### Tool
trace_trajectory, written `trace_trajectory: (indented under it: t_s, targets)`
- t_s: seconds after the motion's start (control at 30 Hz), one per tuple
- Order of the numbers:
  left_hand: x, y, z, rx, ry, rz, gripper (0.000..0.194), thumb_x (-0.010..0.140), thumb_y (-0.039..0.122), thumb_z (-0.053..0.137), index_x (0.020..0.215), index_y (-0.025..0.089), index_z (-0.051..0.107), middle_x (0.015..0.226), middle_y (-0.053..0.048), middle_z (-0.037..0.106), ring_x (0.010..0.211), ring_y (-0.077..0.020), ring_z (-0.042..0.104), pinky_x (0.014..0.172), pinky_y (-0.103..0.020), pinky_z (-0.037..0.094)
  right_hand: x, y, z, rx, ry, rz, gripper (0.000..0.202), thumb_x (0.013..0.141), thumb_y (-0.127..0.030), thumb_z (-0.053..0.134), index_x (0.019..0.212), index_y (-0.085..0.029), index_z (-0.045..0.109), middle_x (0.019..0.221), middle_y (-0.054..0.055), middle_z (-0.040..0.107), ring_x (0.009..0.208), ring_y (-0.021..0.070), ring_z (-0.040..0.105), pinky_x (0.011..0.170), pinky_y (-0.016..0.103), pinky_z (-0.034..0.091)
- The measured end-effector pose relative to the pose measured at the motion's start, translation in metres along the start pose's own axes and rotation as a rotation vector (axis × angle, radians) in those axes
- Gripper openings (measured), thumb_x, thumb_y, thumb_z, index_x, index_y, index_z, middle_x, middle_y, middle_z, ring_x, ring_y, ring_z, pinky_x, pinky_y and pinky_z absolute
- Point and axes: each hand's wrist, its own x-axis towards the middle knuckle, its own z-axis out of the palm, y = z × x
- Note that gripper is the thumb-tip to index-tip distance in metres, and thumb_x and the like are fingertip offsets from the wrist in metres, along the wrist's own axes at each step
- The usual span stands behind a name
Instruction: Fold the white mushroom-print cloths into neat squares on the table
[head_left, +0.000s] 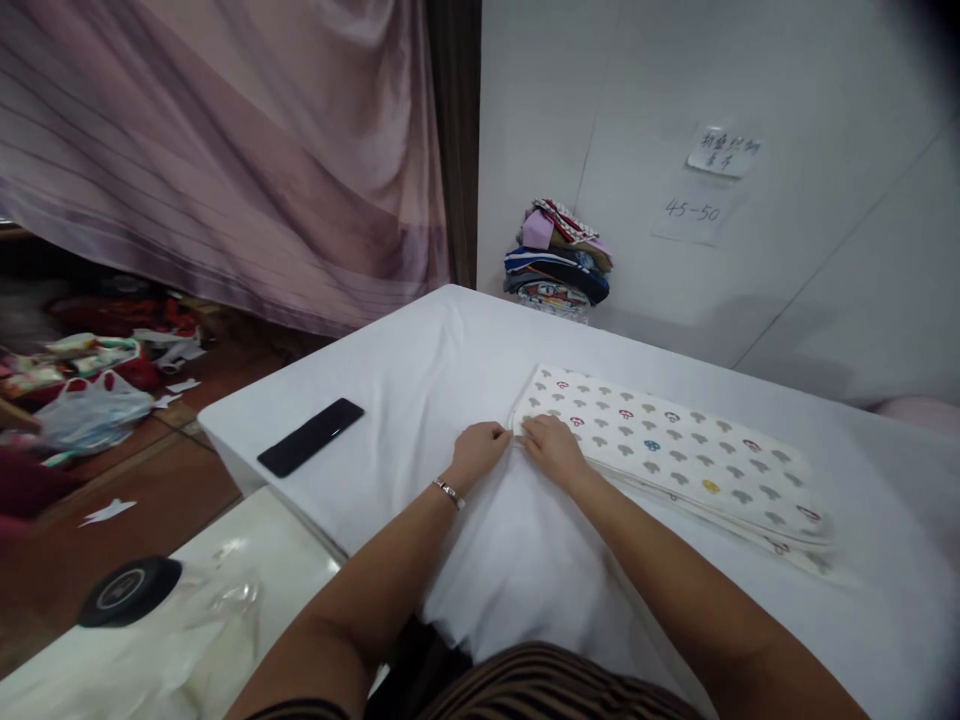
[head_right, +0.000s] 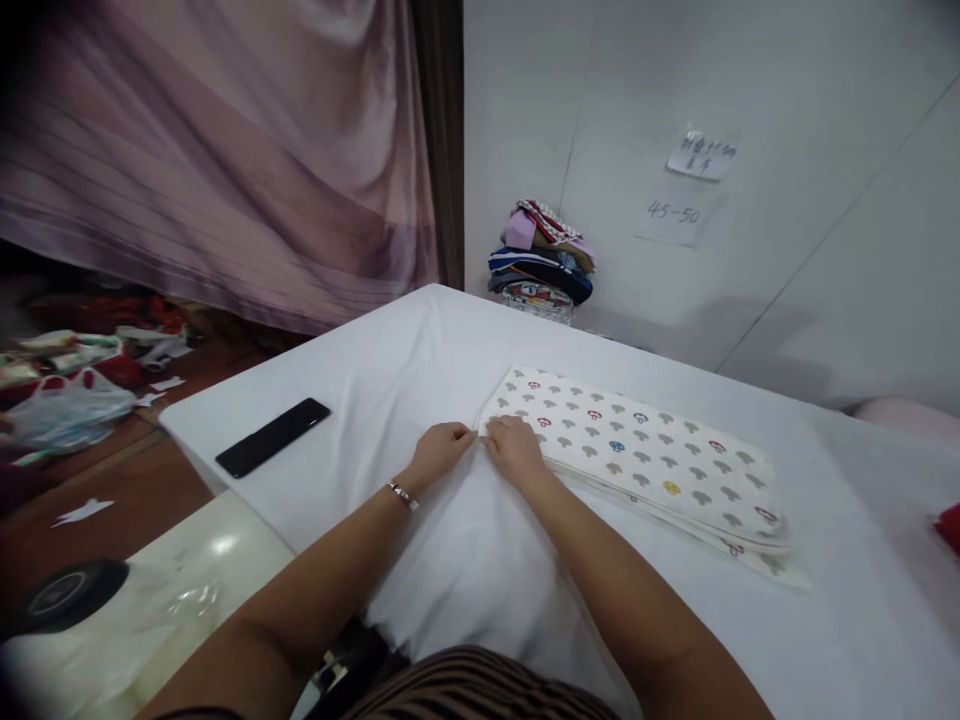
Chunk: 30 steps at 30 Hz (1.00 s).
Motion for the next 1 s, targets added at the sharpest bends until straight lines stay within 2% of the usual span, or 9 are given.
trace_trajectory:
  t_s: [0.1,0.27,0.43,0.57,0.67,0.77,0.87,1.0]
  targets:
    - [0.002,-0.003,0.002,0.019,-0.002,0.025,0.025,0.085,0.034,0.049,0.08,0.022,0.071,0.087,-0.002,0.072,0.079,-0.0162,0.062,0.063,-0.025,0.038,0.01,-0.005,0.008,-0.035,-0.039,0.017,0.015,0.089,-0.025,0.053,0.083,-0.019,0.064,0.091,0.006,0.062,0.089,0.0188,0.053,0.078,0.029,0.037]
    - [0.007,-0.004,0.004,0.003,-0.003,0.021,0.022,0.084,0.03,0.049,0.082,0.021,0.069,0.086,-0.002,0.072,0.079,-0.0156,0.062,0.065,-0.024,0.038,0.012,-0.005,0.019,0.088,0.04,0.069,0.02,0.092,-0.022,0.048,0.078,-0.018,0.062,0.084,0.003,0.059,0.084,0.015,0.052,0.073,0.025,0.036]
    - [0.008,-0.004,0.007,0.09,0.0,0.019,0.022,0.085,0.031,0.049,0.081,0.02,0.067,0.084,-0.004,0.07,0.078,-0.0176,0.062,0.065,-0.026,0.039,0.008,-0.011,0.024,-0.019,0.056,0.033,0.021,0.092,-0.021,0.048,0.078,-0.018,0.063,0.086,0.004,0.059,0.084,0.0166,0.05,0.074,0.027,0.035]
    - [0.009,-0.006,0.008,0.057,0.067,0.027,0.022,0.084,0.029,0.05,0.097,0.019,0.064,0.096,-0.005,0.069,0.085,-0.0185,0.062,0.07,-0.027,0.041,0.007,-0.013,0.028,-0.081,0.057,0.028,0.018,0.092,-0.023,0.049,0.085,-0.017,0.065,0.092,0.006,0.059,0.086,0.018,0.05,0.075,0.029,0.035]
    - [0.011,-0.007,0.007,0.032,0.055,0.044,0.028,0.086,0.025,0.047,0.108,0.019,0.062,0.103,-0.006,0.069,0.093,-0.0191,0.062,0.076,-0.028,0.042,0.006,-0.013,0.03,-0.088,0.065,0.012,0.016,0.091,-0.021,0.05,0.089,-0.017,0.065,0.094,0.006,0.06,0.089,0.0188,0.05,0.076,0.03,0.035]
    - [0.015,-0.006,0.005,0.017,0.004,0.051,0.031,0.091,0.033,0.039,0.102,0.019,0.065,0.101,-0.007,0.07,0.093,-0.0203,0.063,0.076,-0.028,0.042,0.004,-0.014,0.032,-0.059,0.088,0.024,0.016,0.089,-0.018,0.05,0.095,-0.018,0.065,0.096,0.006,0.06,0.09,0.0193,0.05,0.077,0.03,0.036]
    - [0.022,-0.005,0.005,0.01,-0.017,0.024,0.038,0.091,0.044,0.041,0.102,0.018,0.065,0.101,-0.009,0.07,0.095,-0.0222,0.063,0.076,-0.029,0.042,0.003,-0.016,0.031,-0.023,0.099,0.049,0.019,0.087,-0.016,0.05,0.098,-0.018,0.065,0.099,0.006,0.061,0.092,0.0201,0.05,0.078,0.031,0.037]
    - [0.036,-0.003,0.006,0.066,-0.069,0.026,0.04,0.088,0.047,0.041,0.095,0.016,0.066,0.103,-0.011,0.07,0.097,-0.0238,0.063,0.077,-0.029,0.042,0.003,-0.016,0.024,0.055,0.101,0.036,0.026,0.08,-0.01,0.051,0.102,-0.017,0.064,0.101,0.007,0.063,0.093,0.0203,0.052,0.083,0.032,0.039]
